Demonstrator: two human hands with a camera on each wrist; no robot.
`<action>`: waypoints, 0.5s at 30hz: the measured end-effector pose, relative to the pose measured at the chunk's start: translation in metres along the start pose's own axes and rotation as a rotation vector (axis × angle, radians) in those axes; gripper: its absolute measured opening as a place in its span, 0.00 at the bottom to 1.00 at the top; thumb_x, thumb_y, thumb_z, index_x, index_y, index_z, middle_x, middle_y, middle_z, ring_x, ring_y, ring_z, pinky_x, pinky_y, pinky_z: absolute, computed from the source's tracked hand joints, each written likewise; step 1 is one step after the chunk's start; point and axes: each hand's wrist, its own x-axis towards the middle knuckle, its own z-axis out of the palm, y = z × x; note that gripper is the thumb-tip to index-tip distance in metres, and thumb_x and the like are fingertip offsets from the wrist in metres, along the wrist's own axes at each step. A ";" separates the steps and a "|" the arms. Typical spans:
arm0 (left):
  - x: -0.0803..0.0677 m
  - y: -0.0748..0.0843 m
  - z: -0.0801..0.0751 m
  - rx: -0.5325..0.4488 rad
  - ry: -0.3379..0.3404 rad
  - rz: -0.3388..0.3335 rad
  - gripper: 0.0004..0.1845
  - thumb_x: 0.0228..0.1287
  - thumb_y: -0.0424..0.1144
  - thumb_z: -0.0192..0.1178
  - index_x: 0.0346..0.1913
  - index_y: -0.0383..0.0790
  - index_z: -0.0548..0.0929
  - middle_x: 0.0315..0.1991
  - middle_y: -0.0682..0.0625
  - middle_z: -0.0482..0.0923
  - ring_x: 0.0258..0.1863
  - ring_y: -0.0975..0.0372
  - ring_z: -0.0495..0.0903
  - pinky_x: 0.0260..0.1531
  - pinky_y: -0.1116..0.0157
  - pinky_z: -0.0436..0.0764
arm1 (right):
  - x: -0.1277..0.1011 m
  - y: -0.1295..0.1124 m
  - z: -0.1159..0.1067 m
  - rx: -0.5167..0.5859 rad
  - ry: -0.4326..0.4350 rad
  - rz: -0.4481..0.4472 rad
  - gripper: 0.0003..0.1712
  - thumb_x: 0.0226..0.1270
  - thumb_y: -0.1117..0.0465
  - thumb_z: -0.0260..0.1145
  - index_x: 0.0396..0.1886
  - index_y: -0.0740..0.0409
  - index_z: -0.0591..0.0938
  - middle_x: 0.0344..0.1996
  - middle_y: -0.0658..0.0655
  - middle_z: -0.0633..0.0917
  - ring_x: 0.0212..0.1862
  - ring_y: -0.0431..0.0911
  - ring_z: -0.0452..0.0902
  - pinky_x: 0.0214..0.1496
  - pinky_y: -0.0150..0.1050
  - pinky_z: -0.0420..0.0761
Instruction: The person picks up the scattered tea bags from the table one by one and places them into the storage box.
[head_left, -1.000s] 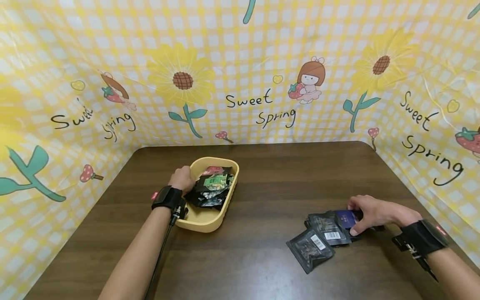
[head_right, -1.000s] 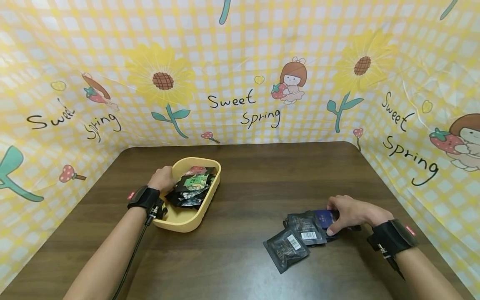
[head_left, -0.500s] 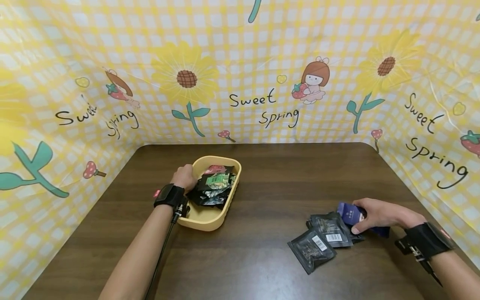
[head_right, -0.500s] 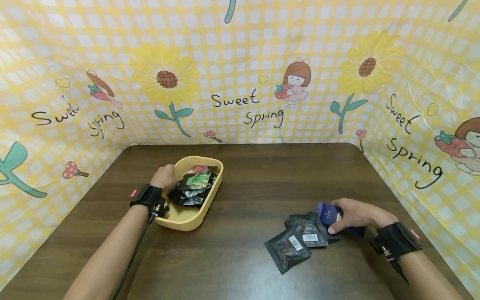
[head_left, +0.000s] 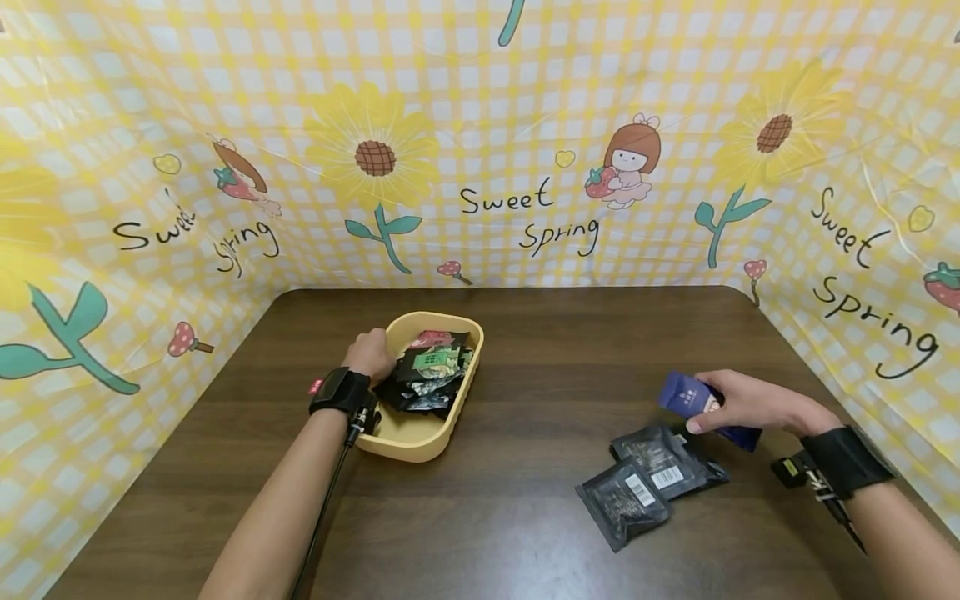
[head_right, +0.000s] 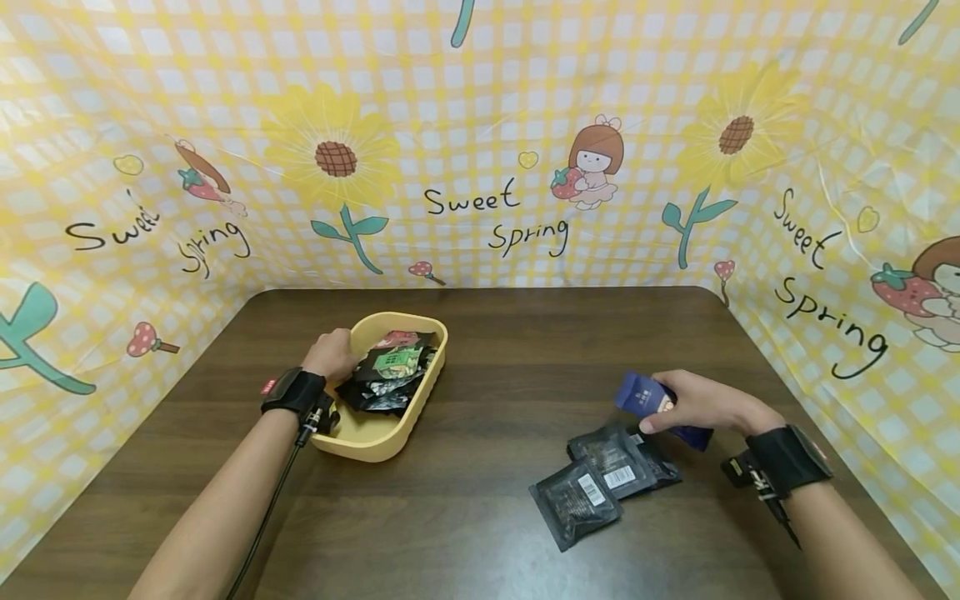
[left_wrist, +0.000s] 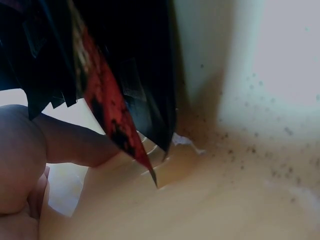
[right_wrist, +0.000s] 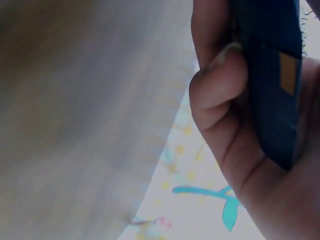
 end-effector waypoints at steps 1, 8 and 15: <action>0.000 0.000 0.000 -0.001 0.002 0.002 0.05 0.56 0.31 0.52 0.33 0.31 0.74 0.30 0.38 0.75 0.30 0.49 0.74 0.33 0.53 0.74 | 0.004 -0.005 -0.001 0.002 0.005 -0.012 0.34 0.59 0.51 0.69 0.56 0.69 0.70 0.36 0.57 0.79 0.33 0.44 0.76 0.33 0.36 0.77; 0.000 -0.002 0.000 -0.016 0.005 -0.007 0.04 0.56 0.31 0.53 0.33 0.32 0.74 0.30 0.39 0.74 0.29 0.49 0.74 0.33 0.55 0.74 | 0.050 -0.052 -0.002 0.007 -0.011 -0.088 0.35 0.58 0.49 0.70 0.58 0.64 0.70 0.38 0.58 0.80 0.35 0.46 0.78 0.36 0.40 0.78; -0.003 0.000 -0.001 -0.009 0.004 -0.018 0.05 0.56 0.30 0.52 0.34 0.31 0.75 0.32 0.38 0.75 0.30 0.49 0.74 0.34 0.55 0.74 | 0.104 -0.104 0.006 -0.054 0.001 -0.179 0.33 0.55 0.45 0.71 0.55 0.58 0.73 0.40 0.56 0.81 0.36 0.44 0.79 0.38 0.38 0.79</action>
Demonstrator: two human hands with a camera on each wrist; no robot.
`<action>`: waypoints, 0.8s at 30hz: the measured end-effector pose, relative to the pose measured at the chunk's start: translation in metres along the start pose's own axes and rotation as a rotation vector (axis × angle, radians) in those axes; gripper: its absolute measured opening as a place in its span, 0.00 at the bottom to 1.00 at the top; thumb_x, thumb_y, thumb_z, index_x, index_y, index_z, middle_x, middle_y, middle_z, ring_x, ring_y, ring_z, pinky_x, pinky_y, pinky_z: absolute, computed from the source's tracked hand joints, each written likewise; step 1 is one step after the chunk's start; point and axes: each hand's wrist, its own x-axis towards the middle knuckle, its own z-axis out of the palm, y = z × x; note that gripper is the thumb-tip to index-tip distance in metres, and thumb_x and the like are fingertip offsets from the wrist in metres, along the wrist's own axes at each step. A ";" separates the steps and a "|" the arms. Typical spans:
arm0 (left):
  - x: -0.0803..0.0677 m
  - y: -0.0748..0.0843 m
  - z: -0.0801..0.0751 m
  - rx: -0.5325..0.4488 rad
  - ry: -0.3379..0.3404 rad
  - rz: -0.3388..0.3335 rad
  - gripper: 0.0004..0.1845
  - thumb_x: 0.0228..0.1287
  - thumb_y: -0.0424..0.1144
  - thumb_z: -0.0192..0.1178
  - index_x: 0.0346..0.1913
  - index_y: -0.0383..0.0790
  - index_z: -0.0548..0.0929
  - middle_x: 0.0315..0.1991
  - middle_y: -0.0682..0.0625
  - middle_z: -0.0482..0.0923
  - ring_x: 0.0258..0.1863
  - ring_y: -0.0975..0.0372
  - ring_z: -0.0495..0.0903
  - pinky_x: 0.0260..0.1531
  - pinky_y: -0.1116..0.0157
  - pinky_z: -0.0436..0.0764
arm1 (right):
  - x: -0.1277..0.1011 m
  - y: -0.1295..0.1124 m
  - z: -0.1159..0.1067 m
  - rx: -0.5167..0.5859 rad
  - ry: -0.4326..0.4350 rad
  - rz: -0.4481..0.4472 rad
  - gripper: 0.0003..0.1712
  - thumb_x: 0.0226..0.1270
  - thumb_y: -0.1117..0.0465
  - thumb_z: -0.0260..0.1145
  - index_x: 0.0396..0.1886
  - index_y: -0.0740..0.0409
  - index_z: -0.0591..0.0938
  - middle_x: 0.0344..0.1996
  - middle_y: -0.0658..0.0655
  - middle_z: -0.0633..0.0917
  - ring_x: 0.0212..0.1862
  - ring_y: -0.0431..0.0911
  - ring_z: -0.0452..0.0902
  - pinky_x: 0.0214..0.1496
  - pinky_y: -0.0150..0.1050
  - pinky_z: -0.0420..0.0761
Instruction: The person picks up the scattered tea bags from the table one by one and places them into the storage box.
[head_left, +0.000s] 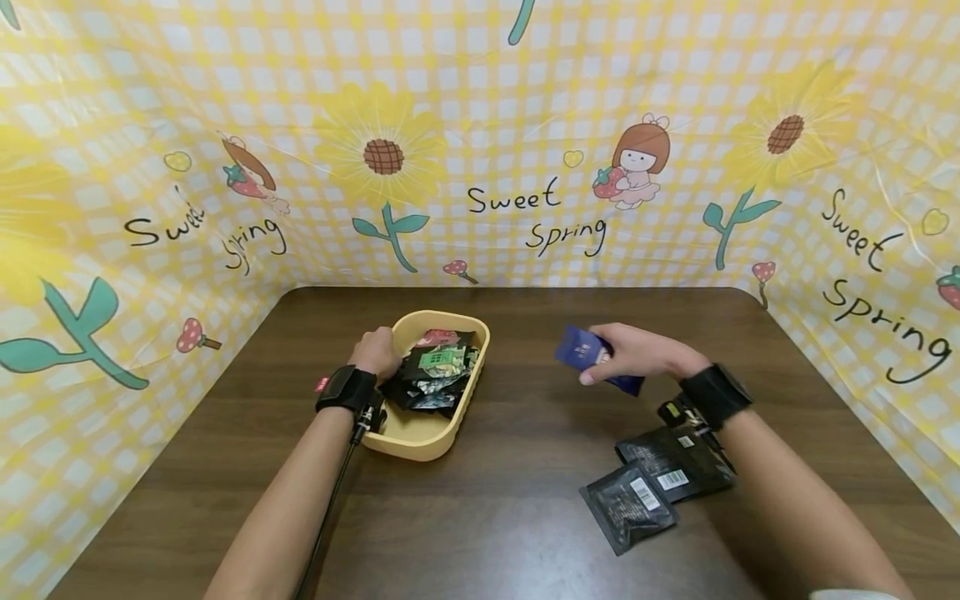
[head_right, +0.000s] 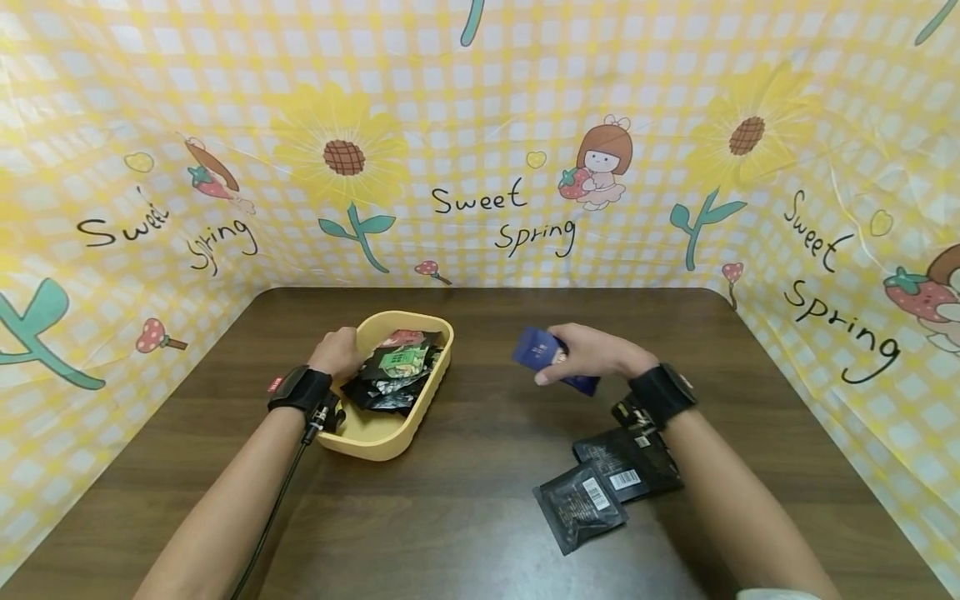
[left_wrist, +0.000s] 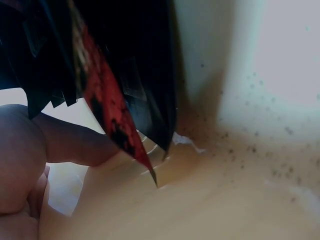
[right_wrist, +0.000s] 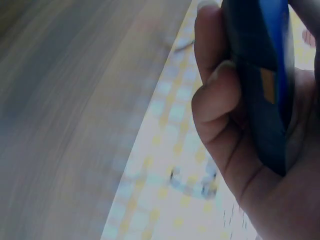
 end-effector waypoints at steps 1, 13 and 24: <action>0.000 -0.001 0.000 0.002 0.001 -0.001 0.05 0.57 0.30 0.52 0.35 0.31 0.75 0.31 0.38 0.74 0.30 0.49 0.74 0.34 0.55 0.74 | 0.009 -0.006 0.002 0.005 -0.003 -0.010 0.33 0.55 0.45 0.72 0.54 0.58 0.73 0.40 0.56 0.81 0.35 0.44 0.79 0.38 0.39 0.79; 0.005 -0.005 0.002 -0.002 0.001 -0.014 0.04 0.56 0.31 0.53 0.33 0.32 0.75 0.33 0.37 0.76 0.31 0.48 0.75 0.35 0.53 0.75 | 0.109 -0.093 0.018 -0.038 -0.048 -0.068 0.32 0.56 0.42 0.69 0.52 0.57 0.73 0.39 0.56 0.80 0.35 0.45 0.79 0.37 0.36 0.79; 0.004 -0.002 0.003 -0.001 0.002 -0.013 0.08 0.55 0.32 0.54 0.37 0.31 0.75 0.35 0.36 0.77 0.32 0.49 0.76 0.35 0.54 0.76 | 0.153 -0.138 0.032 -0.060 -0.050 -0.112 0.24 0.59 0.41 0.67 0.43 0.55 0.75 0.28 0.50 0.76 0.27 0.41 0.69 0.34 0.33 0.69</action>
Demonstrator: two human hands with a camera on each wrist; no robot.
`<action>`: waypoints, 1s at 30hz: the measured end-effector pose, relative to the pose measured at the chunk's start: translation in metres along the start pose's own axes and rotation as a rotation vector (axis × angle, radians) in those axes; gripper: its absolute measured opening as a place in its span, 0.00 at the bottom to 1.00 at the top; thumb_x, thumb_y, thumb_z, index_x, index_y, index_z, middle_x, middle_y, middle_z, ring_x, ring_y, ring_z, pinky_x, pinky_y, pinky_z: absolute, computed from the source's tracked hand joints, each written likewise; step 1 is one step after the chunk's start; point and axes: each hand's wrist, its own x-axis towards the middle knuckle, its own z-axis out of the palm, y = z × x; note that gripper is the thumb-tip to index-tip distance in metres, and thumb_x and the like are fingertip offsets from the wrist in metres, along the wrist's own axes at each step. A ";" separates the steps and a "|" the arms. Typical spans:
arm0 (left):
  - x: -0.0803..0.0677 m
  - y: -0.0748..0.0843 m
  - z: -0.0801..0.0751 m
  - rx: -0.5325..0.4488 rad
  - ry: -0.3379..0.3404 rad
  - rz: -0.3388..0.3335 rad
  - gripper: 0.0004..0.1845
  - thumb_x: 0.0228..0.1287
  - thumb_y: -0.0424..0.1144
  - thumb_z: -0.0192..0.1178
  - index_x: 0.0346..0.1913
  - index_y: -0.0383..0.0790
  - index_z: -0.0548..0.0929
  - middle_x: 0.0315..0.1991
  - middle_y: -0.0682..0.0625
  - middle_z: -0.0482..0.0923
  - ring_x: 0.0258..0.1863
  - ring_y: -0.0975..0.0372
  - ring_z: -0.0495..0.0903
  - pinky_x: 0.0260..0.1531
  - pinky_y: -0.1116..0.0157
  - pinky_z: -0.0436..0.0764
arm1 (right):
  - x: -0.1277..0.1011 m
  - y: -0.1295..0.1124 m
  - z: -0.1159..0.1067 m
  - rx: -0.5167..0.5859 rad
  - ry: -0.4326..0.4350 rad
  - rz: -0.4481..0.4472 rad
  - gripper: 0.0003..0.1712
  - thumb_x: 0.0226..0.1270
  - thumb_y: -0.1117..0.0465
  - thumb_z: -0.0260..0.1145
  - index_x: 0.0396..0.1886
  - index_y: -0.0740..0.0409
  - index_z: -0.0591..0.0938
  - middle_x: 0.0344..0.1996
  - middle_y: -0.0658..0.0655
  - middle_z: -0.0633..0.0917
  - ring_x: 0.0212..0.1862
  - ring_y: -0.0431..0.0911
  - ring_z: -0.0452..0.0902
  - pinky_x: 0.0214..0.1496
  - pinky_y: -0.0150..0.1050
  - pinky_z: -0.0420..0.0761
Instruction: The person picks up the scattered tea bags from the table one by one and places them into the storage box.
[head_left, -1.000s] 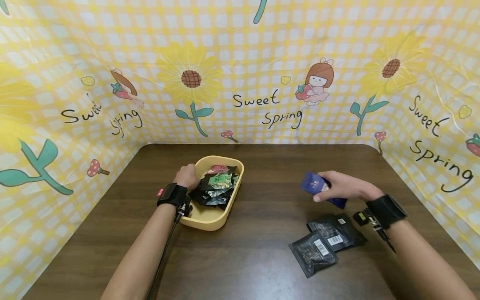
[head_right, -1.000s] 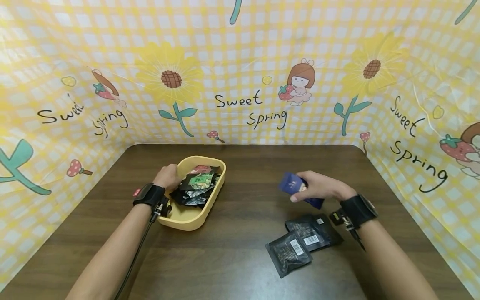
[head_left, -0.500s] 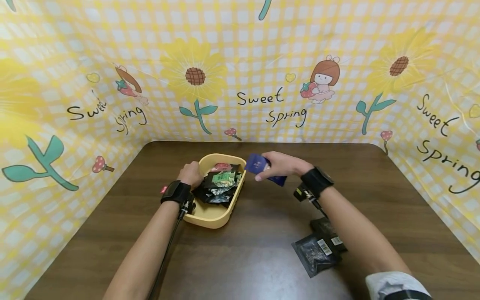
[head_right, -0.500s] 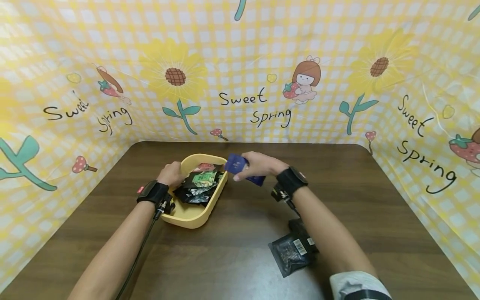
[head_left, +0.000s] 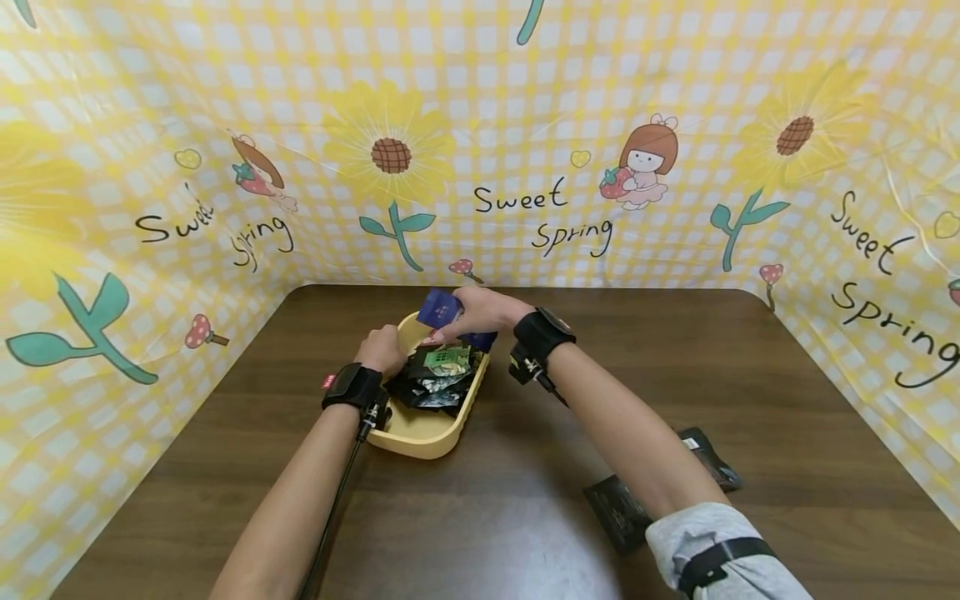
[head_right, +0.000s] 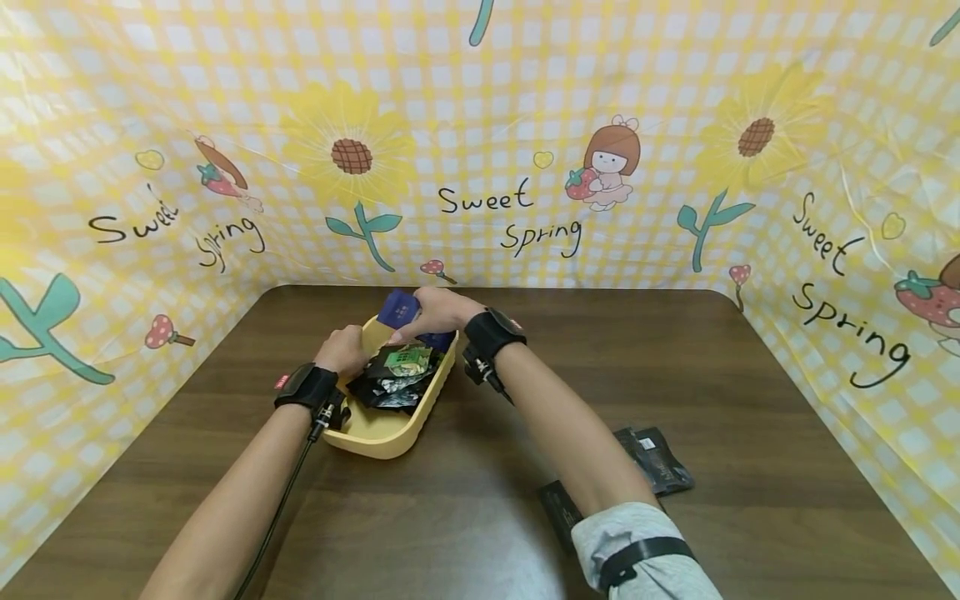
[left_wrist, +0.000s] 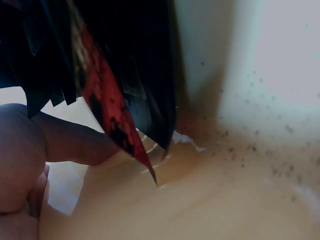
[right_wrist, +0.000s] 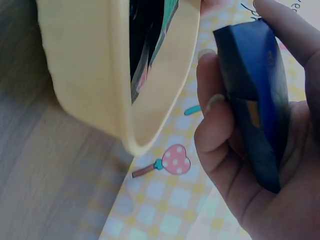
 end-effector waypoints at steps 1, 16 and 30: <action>0.000 0.000 0.000 -0.001 0.001 0.000 0.08 0.55 0.32 0.55 0.37 0.31 0.75 0.35 0.36 0.78 0.33 0.49 0.76 0.36 0.53 0.76 | 0.002 -0.001 0.001 -0.004 -0.001 0.001 0.25 0.59 0.41 0.67 0.43 0.55 0.76 0.29 0.51 0.77 0.28 0.42 0.69 0.35 0.34 0.68; -0.001 0.002 0.002 -0.002 0.024 0.016 0.07 0.54 0.32 0.57 0.35 0.31 0.76 0.36 0.34 0.79 0.33 0.47 0.77 0.37 0.51 0.76 | -0.008 0.005 0.003 -0.137 0.113 0.091 0.60 0.55 0.25 0.56 0.77 0.48 0.43 0.75 0.58 0.55 0.76 0.56 0.49 0.74 0.56 0.56; -0.002 0.002 -0.001 -0.006 -0.004 0.005 0.08 0.58 0.34 0.56 0.36 0.31 0.75 0.34 0.37 0.77 0.32 0.48 0.76 0.35 0.54 0.75 | -0.051 0.039 -0.002 -0.174 0.067 0.101 0.57 0.55 0.26 0.58 0.76 0.50 0.51 0.75 0.58 0.57 0.76 0.55 0.51 0.74 0.57 0.56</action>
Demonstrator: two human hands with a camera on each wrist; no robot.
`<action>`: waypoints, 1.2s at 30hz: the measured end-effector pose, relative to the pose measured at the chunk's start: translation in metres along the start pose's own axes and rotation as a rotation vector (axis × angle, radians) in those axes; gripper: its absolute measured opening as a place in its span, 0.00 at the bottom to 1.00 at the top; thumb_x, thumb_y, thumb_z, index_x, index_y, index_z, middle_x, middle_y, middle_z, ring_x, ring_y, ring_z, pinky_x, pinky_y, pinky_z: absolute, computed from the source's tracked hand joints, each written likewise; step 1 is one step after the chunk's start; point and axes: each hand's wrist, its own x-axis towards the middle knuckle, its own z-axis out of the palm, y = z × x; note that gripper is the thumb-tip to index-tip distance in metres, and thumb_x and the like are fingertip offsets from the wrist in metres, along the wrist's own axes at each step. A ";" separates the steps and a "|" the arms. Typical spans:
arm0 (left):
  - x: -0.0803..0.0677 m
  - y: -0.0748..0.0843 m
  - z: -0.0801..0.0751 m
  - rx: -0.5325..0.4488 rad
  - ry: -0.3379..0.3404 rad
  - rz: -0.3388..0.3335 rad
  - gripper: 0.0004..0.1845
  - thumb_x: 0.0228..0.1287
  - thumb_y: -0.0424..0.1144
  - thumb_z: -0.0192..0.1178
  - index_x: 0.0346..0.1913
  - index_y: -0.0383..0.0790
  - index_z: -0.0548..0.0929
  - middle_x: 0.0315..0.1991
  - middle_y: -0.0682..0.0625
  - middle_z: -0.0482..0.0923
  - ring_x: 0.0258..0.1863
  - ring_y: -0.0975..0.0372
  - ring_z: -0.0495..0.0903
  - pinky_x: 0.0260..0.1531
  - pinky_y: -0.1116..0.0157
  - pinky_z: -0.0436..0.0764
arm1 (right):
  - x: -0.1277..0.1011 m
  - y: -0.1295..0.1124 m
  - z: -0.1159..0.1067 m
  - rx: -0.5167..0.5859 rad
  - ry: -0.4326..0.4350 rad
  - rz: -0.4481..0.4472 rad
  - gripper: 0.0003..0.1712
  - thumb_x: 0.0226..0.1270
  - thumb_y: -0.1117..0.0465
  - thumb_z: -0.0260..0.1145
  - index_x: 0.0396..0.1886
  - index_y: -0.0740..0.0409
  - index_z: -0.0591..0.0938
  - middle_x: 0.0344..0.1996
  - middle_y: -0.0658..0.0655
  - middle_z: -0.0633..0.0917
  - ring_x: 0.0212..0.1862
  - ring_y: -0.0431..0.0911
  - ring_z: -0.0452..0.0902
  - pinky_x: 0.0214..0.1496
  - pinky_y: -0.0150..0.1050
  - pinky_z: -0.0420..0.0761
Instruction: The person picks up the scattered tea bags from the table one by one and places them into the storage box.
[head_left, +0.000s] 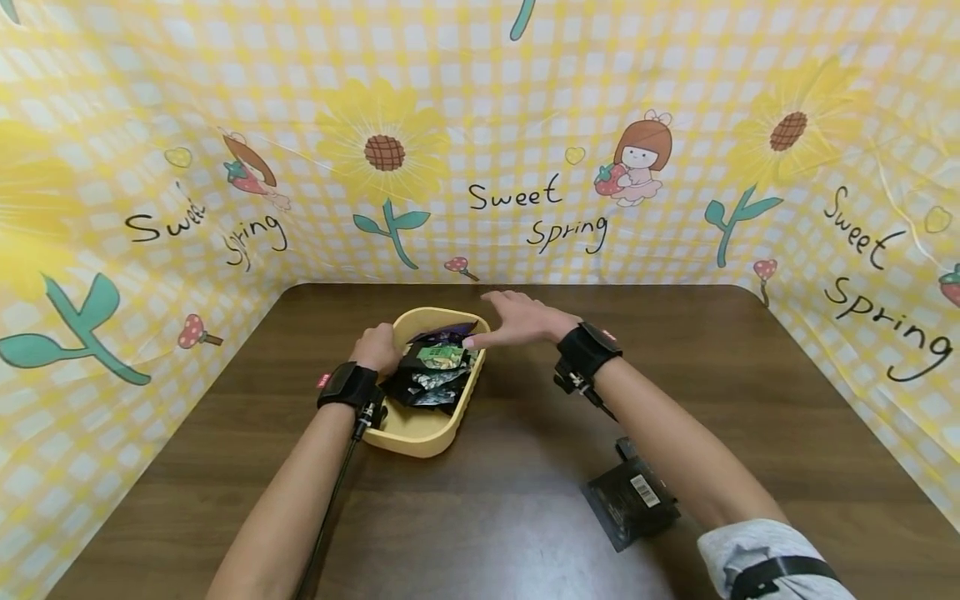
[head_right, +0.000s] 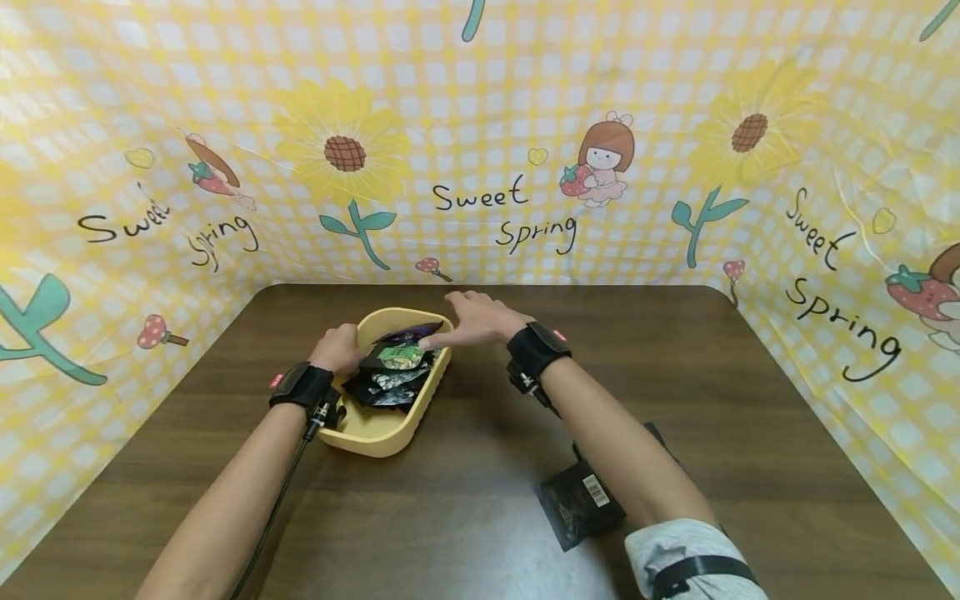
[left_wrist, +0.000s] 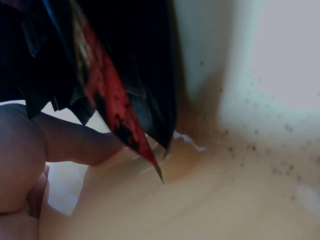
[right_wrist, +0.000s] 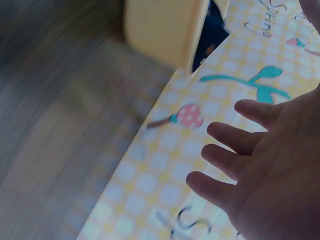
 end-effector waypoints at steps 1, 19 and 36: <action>0.000 0.000 -0.001 -0.002 0.001 0.001 0.08 0.58 0.34 0.57 0.36 0.31 0.75 0.34 0.37 0.77 0.31 0.48 0.76 0.35 0.54 0.75 | -0.005 0.006 -0.001 0.001 0.000 0.009 0.57 0.54 0.26 0.58 0.76 0.50 0.51 0.75 0.58 0.57 0.76 0.55 0.51 0.74 0.57 0.55; 0.002 -0.004 0.000 -0.010 0.006 0.025 0.08 0.59 0.34 0.56 0.35 0.30 0.75 0.31 0.38 0.76 0.30 0.49 0.76 0.34 0.53 0.75 | -0.104 0.096 0.009 0.088 -0.073 0.108 0.57 0.54 0.31 0.64 0.75 0.55 0.54 0.74 0.66 0.55 0.75 0.64 0.48 0.70 0.64 0.56; 0.001 -0.002 0.001 0.011 0.020 0.037 0.09 0.60 0.35 0.55 0.35 0.29 0.75 0.33 0.36 0.77 0.33 0.47 0.77 0.37 0.49 0.76 | -0.187 0.138 0.034 0.068 -0.105 0.083 0.39 0.45 0.40 0.76 0.56 0.51 0.75 0.52 0.59 0.71 0.53 0.53 0.65 0.50 0.48 0.70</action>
